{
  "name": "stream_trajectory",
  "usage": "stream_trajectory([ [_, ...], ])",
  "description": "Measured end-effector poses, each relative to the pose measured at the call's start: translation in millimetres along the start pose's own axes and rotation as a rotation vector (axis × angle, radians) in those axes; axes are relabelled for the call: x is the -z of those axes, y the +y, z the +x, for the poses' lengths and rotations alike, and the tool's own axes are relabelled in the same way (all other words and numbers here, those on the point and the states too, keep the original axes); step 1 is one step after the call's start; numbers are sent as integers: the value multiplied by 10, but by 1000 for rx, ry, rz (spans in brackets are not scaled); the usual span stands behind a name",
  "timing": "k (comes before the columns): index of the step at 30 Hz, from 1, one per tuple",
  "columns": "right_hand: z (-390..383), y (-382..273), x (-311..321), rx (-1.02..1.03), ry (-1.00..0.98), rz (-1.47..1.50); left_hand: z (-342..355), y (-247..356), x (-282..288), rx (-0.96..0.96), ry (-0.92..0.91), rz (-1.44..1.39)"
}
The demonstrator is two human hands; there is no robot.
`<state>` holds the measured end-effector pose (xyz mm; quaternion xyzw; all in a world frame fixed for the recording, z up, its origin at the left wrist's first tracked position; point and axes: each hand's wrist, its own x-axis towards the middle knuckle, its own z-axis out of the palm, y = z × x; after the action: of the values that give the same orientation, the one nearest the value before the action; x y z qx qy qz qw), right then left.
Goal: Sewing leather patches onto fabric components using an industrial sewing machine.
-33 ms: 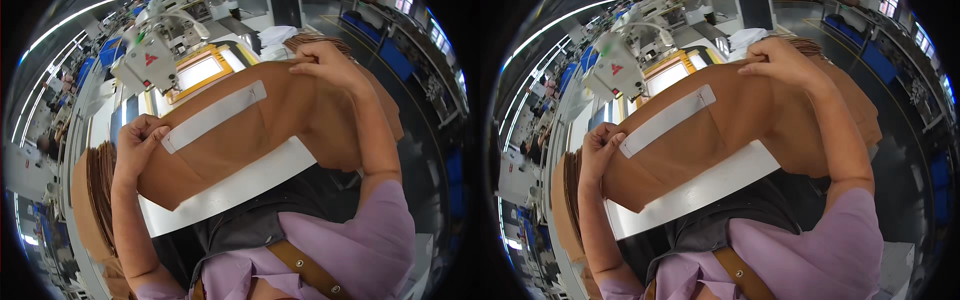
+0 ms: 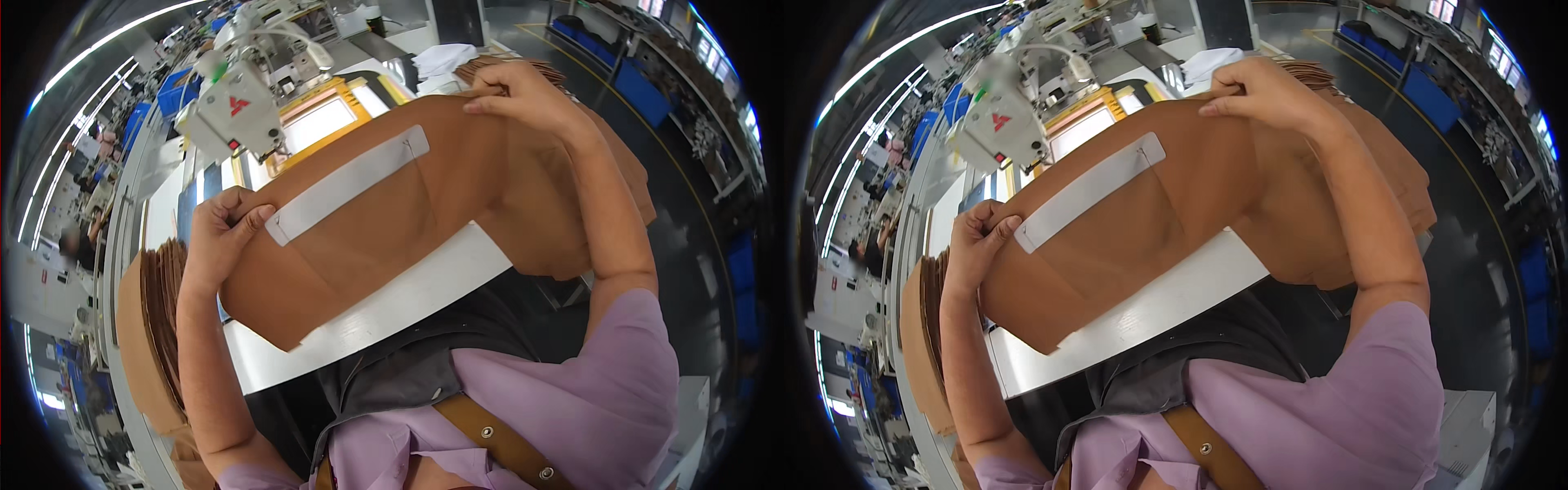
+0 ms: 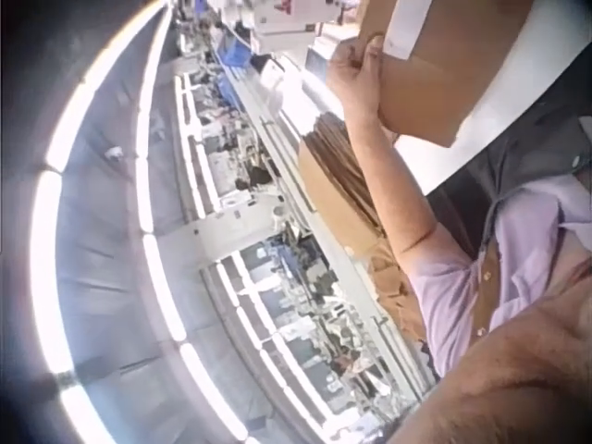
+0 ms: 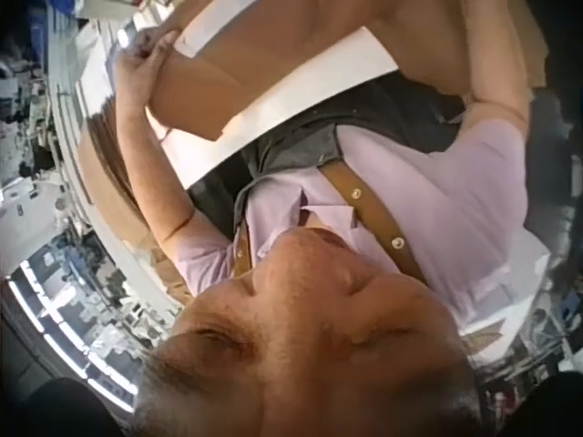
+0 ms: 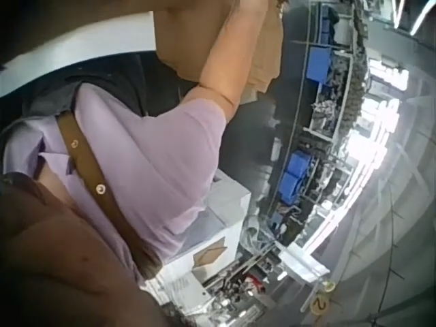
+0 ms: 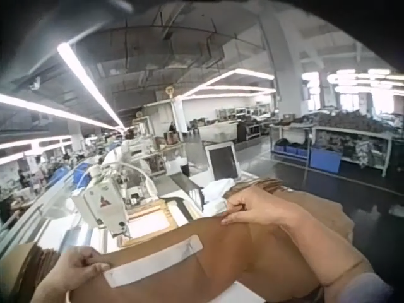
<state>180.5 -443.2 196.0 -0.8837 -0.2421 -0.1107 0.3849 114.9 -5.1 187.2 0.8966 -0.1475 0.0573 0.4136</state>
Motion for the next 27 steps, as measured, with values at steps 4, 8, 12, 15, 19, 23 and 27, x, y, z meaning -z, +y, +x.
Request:
stream_trajectory([
  [4,193,376,368,-81,79,-188,563,287,-111,-57,-56,-2],
  [8,99,421,870,32,366,-412,890,747,-371,-274,227,316],
  [12,-528,601,1512,-85,678,-235,1015,1239,-1162,-927,432,497],
  [15,-1181,986,1799,-53,804,-170,735,1463,-1669,-1157,256,395],
  [19,-2276,1748,1790,-340,698,-321,348,1210,-2608,-1203,-186,309],
  [23,-3085,2204,1456,-459,778,-74,-15,1124,-2710,-1236,-392,152],
  [27,-3037,2246,1584,-547,813,-397,50,625,-2477,-901,-453,138],
])
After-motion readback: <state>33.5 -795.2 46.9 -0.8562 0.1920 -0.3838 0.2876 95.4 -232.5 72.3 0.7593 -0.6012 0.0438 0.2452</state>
